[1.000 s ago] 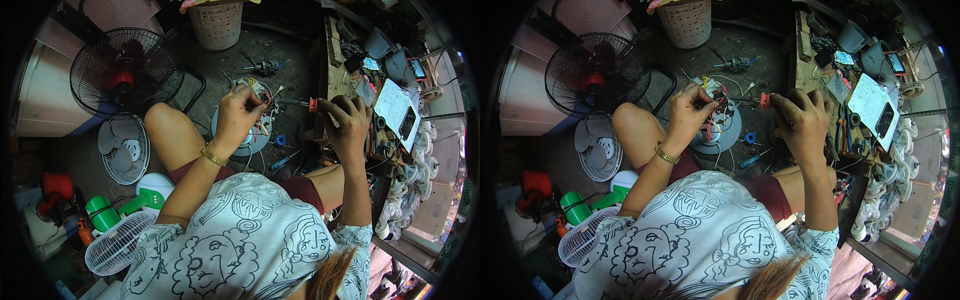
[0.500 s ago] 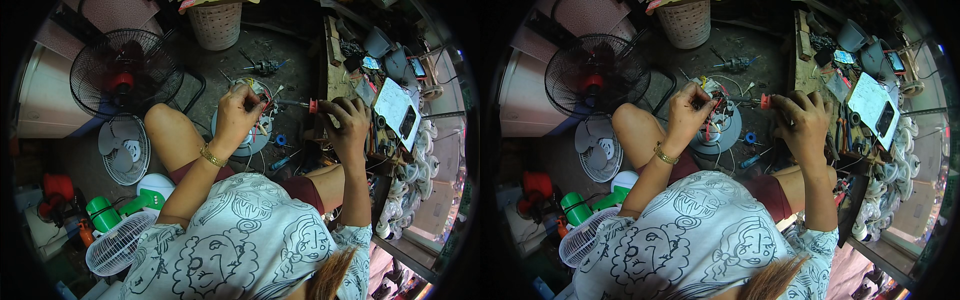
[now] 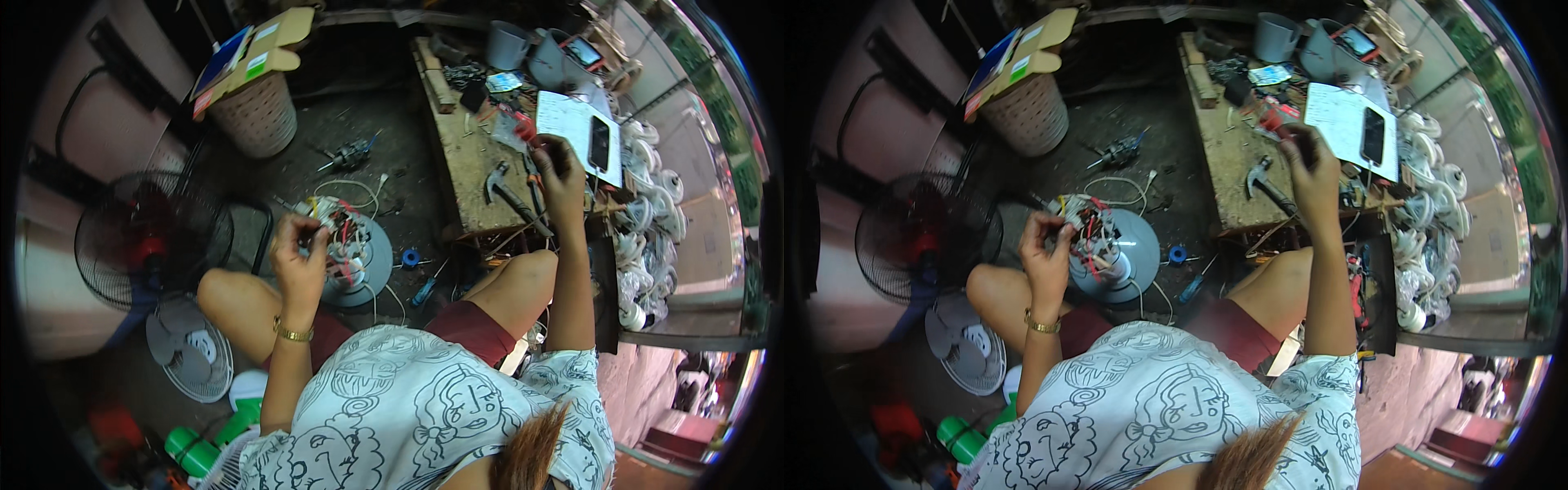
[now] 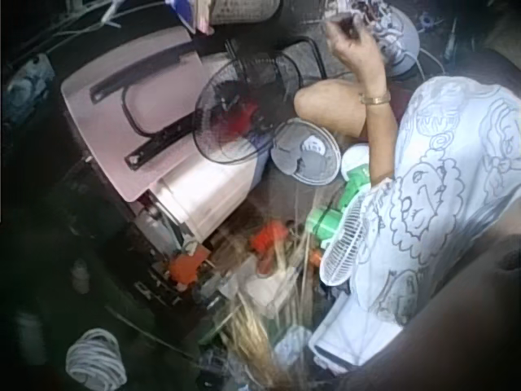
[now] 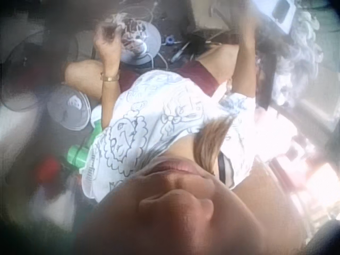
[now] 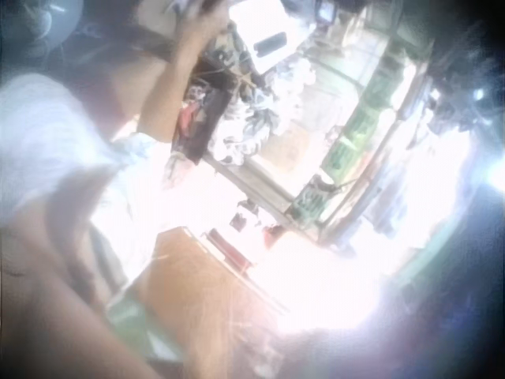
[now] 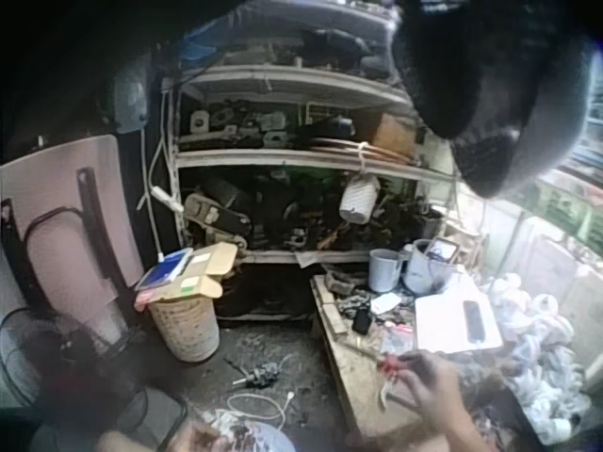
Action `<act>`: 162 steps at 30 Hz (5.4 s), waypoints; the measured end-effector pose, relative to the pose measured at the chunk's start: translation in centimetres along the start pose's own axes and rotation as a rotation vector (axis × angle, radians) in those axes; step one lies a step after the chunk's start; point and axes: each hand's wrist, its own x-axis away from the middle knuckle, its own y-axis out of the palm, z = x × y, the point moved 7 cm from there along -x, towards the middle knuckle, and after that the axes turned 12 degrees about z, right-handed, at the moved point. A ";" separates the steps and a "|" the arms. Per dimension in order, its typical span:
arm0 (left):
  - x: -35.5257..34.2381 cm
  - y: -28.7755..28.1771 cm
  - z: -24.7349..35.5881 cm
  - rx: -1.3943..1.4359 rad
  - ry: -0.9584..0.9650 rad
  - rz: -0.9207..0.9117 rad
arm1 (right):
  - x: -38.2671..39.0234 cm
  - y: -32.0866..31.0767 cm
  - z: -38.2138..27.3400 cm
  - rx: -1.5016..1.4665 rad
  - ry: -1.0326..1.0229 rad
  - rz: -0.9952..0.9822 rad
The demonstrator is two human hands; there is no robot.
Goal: The person repairs an electric fan motor by hand and with a soldering iron, twisting wires together, applying solder to the connections, and cutting wire with pliers.
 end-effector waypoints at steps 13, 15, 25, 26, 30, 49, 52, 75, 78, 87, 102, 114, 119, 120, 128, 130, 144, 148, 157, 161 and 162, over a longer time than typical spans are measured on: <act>-0.2 -2.5 -0.8 -0.052 0.149 0.042 | 11.1 21.6 11.1 -0.110 0.464 -0.352; 0.2 -3.2 -0.7 -0.081 0.171 0.061 | 13.6 27.6 14.7 -0.048 0.717 -0.368; -2.4 -2.8 -1.0 0.153 -0.041 -0.030 | 14.2 32.6 39.3 0.612 0.739 0.006; -2.4 -4.4 -1.4 0.036 -0.025 0.032 | 14.8 37.4 34.4 0.487 0.810 -0.160; -6.9 -0.6 0.5 0.012 0.082 -0.116 | 10.5 34.2 38.1 0.585 0.700 0.041; -10.0 7.4 10.0 0.010 0.416 -0.566 | 32.4 25.0 29.0 0.834 0.298 -0.745; -6.4 2.7 12.7 0.547 0.175 -0.617 | 29.2 23.3 24.0 0.459 0.590 -0.411; 11.0 -1.9 13.4 -0.065 0.344 -0.479 | 17.7 4.1 -5.7 -0.639 0.413 -0.362; 14.8 4.6 8.8 0.216 -0.161 -0.683 | 18.1 3.0 -7.9 -0.712 0.390 -0.411; 16.2 8.1 3.2 0.255 -0.170 -0.756 | 19.9 0.7 -4.9 -1.019 0.665 -0.523; 16.1 9.5 6.7 -0.077 0.039 -0.773 | 22.5 1.4 2.8 -1.030 0.793 -0.096; 12.2 13.0 6.0 -0.161 0.184 -0.956 | 23.0 0.6 -0.5 -0.244 0.232 -0.686; 15.4 13.2 8.3 -0.206 0.291 -1.013 | 23.5 1.2 3.2 -0.236 0.319 -0.358; 16.0 12.9 8.4 -0.200 0.263 -0.973 | 23.1 1.2 3.9 -0.325 0.428 -0.177; 15.4 12.7 2.8 0.018 -0.122 -0.896 | 21.6 0.7 2.9 -1.241 0.913 -0.261; 13.3 13.2 4.1 -0.112 -0.052 -0.885 | 22.1 0.5 1.3 -0.685 0.613 -0.591; 13.3 13.5 7.8 -0.315 0.212 -0.851 | 21.3 2.9 4.1 -0.782 0.638 0.083; 13.4 13.5 3.2 -0.045 -0.180 -0.798 | 20.4 3.5 2.7 -0.930 0.624 -0.173; 10.3 14.5 10.1 -0.486 0.854 -0.837 | 19.9 0.9 -1.1 -0.276 0.054 -0.583; 10.8 15.2 10.9 -0.540 0.752 -0.871 | 19.5 0.6 -1.0 -0.123 0.043 -0.355; 10.6 15.3 10.8 -0.557 0.711 -0.811 | 19.1 0.5 -0.8 -0.096 0.059 -0.276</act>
